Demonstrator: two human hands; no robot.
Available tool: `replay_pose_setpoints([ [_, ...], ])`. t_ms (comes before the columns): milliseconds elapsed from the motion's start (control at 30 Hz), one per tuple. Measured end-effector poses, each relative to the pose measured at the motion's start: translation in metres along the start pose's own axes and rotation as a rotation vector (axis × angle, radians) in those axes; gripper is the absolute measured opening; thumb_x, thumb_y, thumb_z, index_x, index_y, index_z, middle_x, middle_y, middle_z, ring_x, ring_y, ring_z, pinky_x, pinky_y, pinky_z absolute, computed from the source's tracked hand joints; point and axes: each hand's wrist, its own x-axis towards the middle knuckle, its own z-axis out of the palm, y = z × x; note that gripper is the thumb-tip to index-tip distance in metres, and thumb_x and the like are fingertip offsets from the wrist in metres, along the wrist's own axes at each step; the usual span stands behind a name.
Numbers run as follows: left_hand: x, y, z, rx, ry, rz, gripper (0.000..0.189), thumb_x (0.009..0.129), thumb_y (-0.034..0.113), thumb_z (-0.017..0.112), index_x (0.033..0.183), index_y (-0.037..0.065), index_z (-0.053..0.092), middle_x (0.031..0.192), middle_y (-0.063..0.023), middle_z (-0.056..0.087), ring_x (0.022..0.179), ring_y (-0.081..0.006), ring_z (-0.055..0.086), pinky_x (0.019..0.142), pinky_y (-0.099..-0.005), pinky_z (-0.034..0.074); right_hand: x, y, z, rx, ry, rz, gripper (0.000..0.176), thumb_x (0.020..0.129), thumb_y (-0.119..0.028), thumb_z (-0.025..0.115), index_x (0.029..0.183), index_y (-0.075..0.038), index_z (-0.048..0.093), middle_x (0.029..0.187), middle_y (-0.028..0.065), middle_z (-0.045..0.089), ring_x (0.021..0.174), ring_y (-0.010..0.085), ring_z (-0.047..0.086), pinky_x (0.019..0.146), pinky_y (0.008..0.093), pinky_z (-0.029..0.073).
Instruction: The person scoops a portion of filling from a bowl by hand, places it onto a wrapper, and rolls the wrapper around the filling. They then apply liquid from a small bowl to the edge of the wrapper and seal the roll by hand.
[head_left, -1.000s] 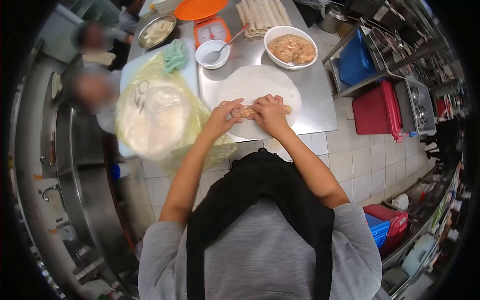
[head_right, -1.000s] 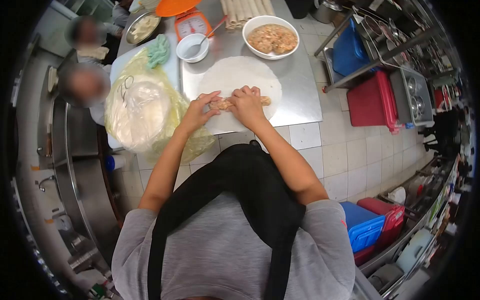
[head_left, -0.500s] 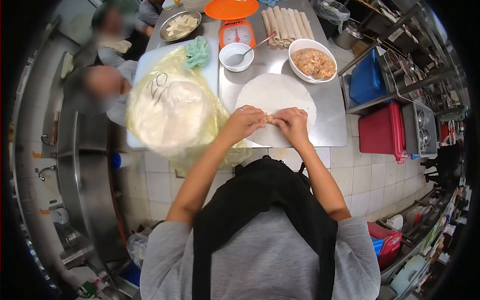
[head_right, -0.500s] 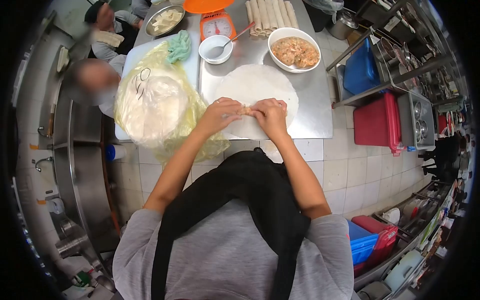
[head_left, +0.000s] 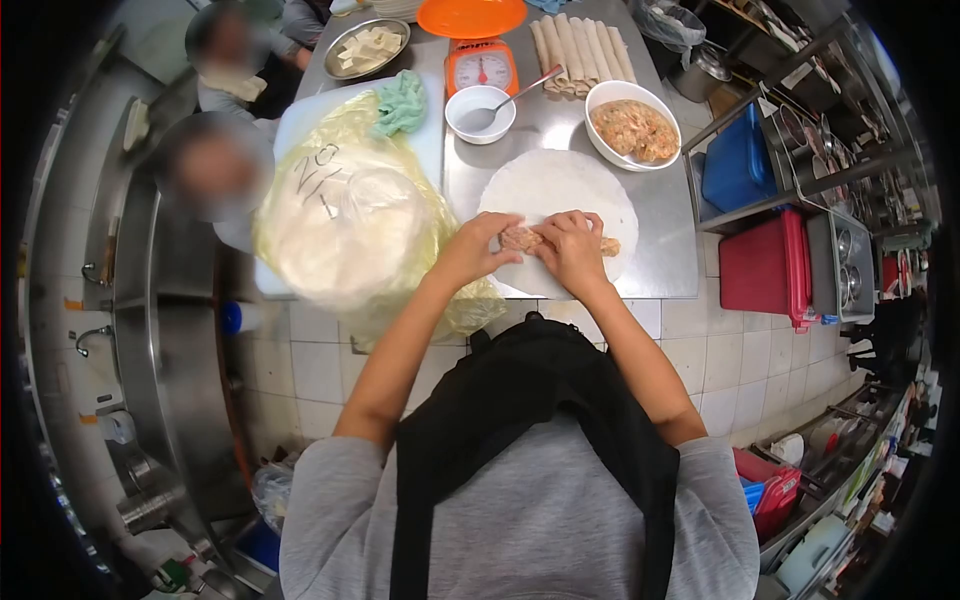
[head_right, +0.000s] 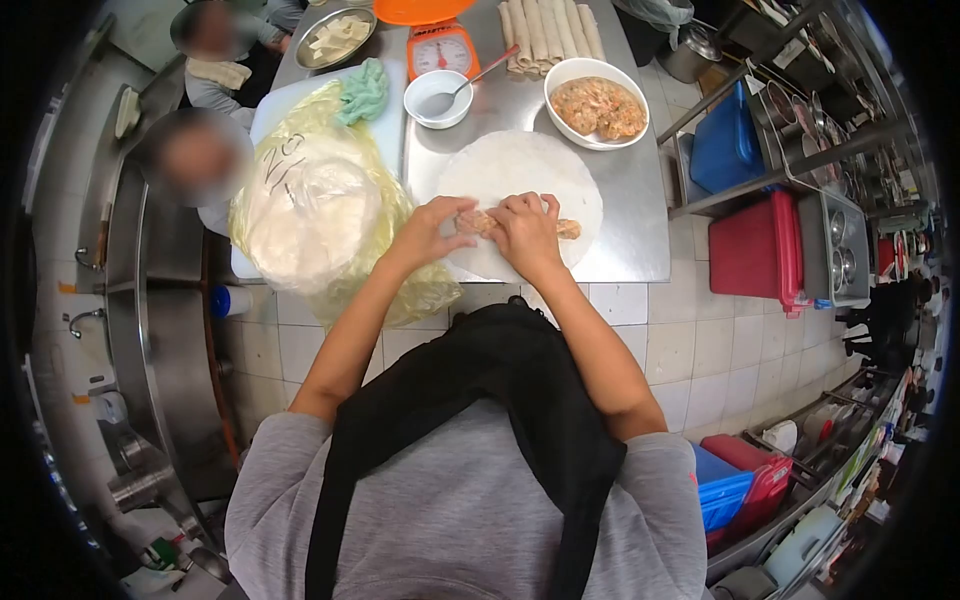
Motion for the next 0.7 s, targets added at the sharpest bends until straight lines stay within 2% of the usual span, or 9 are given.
replay_pose_setpoints([
  [100,0.009,0.018,-0.002,0.004,-0.112,-0.177,0.054,0.07,0.009,0.076,0.121,0.009,0.058,0.112,-0.0134,0.062,0.097,-0.0289,0.059,0.086,-0.0376,0.046,-0.003,-0.001,0.009,-0.001,-0.005,0.02,0.028,0.071,-0.02,0.072,0.097,-0.012,0.068,0.092,0.0023,0.06,0.099,0.0204,0.053,0.097,0.0478,0.027],
  [233,0.009,0.009,-0.001,0.011,-0.138,-0.189,0.059,0.07,0.009,0.075,0.125,0.01,0.055,0.116,-0.0139,0.06,0.098,-0.0294,0.058,0.088,-0.0389,0.045,-0.001,-0.006,0.003,-0.01,-0.046,0.056,0.024,0.072,-0.018,0.072,0.095,-0.011,0.069,0.092,0.0027,0.061,0.099,0.0205,0.053,0.099,0.0485,0.026],
  [300,0.005,0.007,-0.004,-0.031,-0.083,-0.116,0.06,0.07,0.007,0.074,0.126,0.008,0.053,0.113,-0.0144,0.061,0.092,-0.0317,0.058,0.085,-0.04,0.045,0.003,-0.007,-0.001,0.033,-0.033,0.068,0.023,0.072,-0.018,0.072,0.095,-0.011,0.069,0.093,0.0027,0.061,0.098,0.0206,0.054,0.099,0.0488,0.026],
  [433,0.006,0.006,-0.003,-0.029,-0.126,-0.131,0.059,0.071,0.007,0.073,0.126,0.007,0.053,0.108,-0.0131,0.064,0.093,-0.0315,0.058,0.085,-0.0392,0.046,0.005,-0.008,0.009,-0.007,-0.068,0.065,0.02,0.073,-0.018,0.071,0.091,-0.011,0.07,0.091,0.0031,0.064,0.096,0.0207,0.056,0.097,0.047,0.029],
  [467,0.004,0.006,-0.002,0.022,-0.047,-0.029,0.057,0.071,0.006,0.072,0.125,0.008,0.054,0.105,-0.0123,0.066,0.095,-0.0302,0.06,0.087,-0.0392,0.046,0.006,-0.003,0.005,-0.01,-0.067,0.068,0.02,0.073,-0.018,0.071,0.091,-0.011,0.07,0.091,0.0031,0.064,0.096,0.0207,0.056,0.097,0.047,0.029],
  [533,0.005,0.005,0.0,0.066,0.028,0.075,0.055,0.072,0.006,0.072,0.124,0.009,0.056,0.101,-0.0115,0.067,0.097,-0.0288,0.061,0.089,-0.0392,0.045,0.012,0.005,-0.012,0.385,0.049,0.226,0.015,0.073,-0.018,0.07,0.086,-0.01,0.071,0.085,0.0028,0.065,0.093,0.0204,0.056,0.094,0.0433,0.031],
  [600,0.006,0.002,0.005,0.101,0.048,0.136,0.053,0.071,0.009,0.073,0.122,0.007,0.056,0.105,-0.0099,0.066,0.098,-0.0274,0.06,0.087,-0.039,0.046,0.014,0.008,-0.018,0.316,0.076,0.174,0.013,0.073,-0.018,0.07,0.083,-0.01,0.071,0.083,0.0023,0.066,0.093,0.0202,0.057,0.093,0.0415,0.031],
  [633,0.005,-0.002,0.007,0.096,0.042,0.135,0.053,0.071,0.009,0.073,0.122,0.007,0.056,0.105,-0.0099,0.066,0.098,-0.0274,0.06,0.087,-0.039,0.046,0.012,0.008,-0.02,0.249,0.108,0.114,0.011,0.073,-0.018,0.07,0.08,-0.009,0.072,0.082,0.0018,0.066,0.092,0.0201,0.057,0.092,0.0397,0.032],
  [700,0.011,-0.001,0.005,0.238,-0.149,0.085,0.048,0.071,0.015,0.074,0.116,0.008,0.058,0.107,-0.0077,0.065,0.102,-0.025,0.058,0.087,-0.0384,0.043,0.005,0.003,-0.015,0.167,0.065,0.112,0.009,0.072,-0.017,0.071,0.078,-0.011,0.073,0.084,-0.0007,0.067,0.092,0.0194,0.057,0.094,0.0415,0.03],
])
